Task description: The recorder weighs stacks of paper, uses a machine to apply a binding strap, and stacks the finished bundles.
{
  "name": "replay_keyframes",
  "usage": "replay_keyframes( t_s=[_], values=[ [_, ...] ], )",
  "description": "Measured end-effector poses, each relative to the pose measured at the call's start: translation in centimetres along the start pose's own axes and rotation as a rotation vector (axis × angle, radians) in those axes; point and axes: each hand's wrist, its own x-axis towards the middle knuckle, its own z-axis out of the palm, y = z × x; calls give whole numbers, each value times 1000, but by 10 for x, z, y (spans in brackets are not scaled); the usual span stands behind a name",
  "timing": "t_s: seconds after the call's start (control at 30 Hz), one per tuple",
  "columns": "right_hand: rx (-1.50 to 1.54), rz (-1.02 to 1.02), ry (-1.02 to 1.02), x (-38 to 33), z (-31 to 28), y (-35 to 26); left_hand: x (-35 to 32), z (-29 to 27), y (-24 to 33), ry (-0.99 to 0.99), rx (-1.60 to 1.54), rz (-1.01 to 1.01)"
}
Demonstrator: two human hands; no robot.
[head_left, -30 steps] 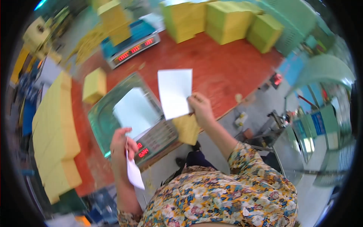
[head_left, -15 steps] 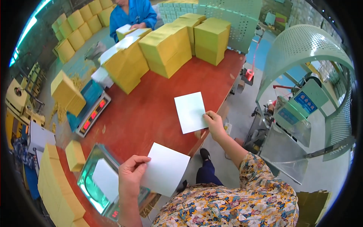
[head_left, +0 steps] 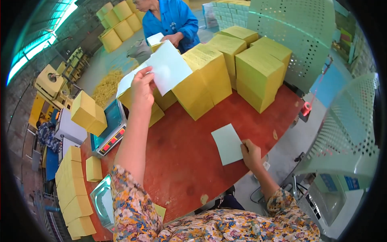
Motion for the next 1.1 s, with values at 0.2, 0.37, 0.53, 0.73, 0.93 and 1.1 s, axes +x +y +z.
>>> replay_keyframes(
  t_s=[0.2, 0.37, 0.53, 0.73, 0.93, 1.1],
  values=[
    [0, -62, -6, 2, -7, 4, 56, 15, -56, 174, 361, -108],
    [3, -125, -13, 4, -10, 5, 58, 18, -61, 132, 490, -98],
    [21, -140, -19, 6, -9, 4, 50, 22, -58, 158, 590, -82],
    [18, -138, -27, 5, -11, 4, 45, 25, -57, 168, 688, -94],
    [26, -139, -29, 3, -12, 5, 58, 19, -59, 222, 970, 147],
    [13, -146, -71, 5, -14, 6, 107, 39, -48, -114, 1289, 675]
  ],
)
